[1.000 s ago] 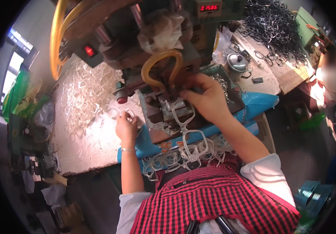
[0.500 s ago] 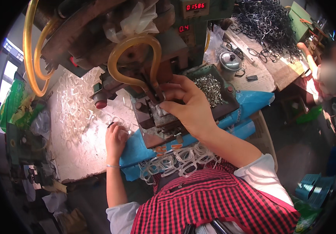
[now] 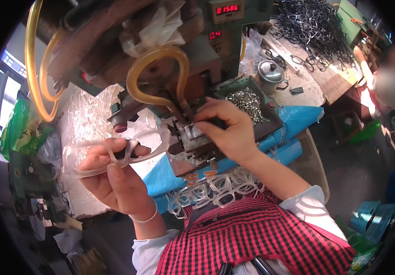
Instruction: The person repeatedly places white plastic eyeglass frames into a press machine, inserts small metal components, and operates the lever to secure the parts. The person then removes the assembled frames and places them on a pile.
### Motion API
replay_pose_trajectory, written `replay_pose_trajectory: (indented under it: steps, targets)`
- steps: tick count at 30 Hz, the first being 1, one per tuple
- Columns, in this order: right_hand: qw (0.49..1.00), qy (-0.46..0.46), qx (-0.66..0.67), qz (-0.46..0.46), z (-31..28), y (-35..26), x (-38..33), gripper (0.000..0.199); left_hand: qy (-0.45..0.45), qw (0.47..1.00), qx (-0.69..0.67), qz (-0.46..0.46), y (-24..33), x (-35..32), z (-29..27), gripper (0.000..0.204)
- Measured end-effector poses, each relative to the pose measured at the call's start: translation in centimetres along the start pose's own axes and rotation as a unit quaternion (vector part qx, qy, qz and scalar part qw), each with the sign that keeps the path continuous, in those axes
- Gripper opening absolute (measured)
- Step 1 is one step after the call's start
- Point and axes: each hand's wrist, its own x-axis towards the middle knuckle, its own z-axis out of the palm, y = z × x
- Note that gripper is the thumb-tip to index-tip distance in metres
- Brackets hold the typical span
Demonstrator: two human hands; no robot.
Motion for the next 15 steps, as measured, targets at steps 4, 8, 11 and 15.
replay_pose_trajectory:
  steps: [4,8,11,15]
  targets:
    - [0.975,0.051,0.143,0.163,2.0,-1.0,-1.1,0.034,0.094,0.991,0.09,-0.005,-2.1,1.0,1.0,0.014]
    - [0.969,0.042,0.186,0.16,1.9,-1.0,-1.4,0.038,0.047,0.998,0.04,0.027,-2.9,1.4,0.5,0.014]
    - [0.973,0.036,0.177,0.147,1.9,-1.2,-1.4,0.039,0.043,0.998,0.034,0.03,-2.8,1.3,0.8,0.013]
    - [0.962,0.05,0.205,0.172,2.0,-2.4,-1.1,0.043,0.056,0.997,0.037,0.021,-2.5,1.0,0.8,0.012]
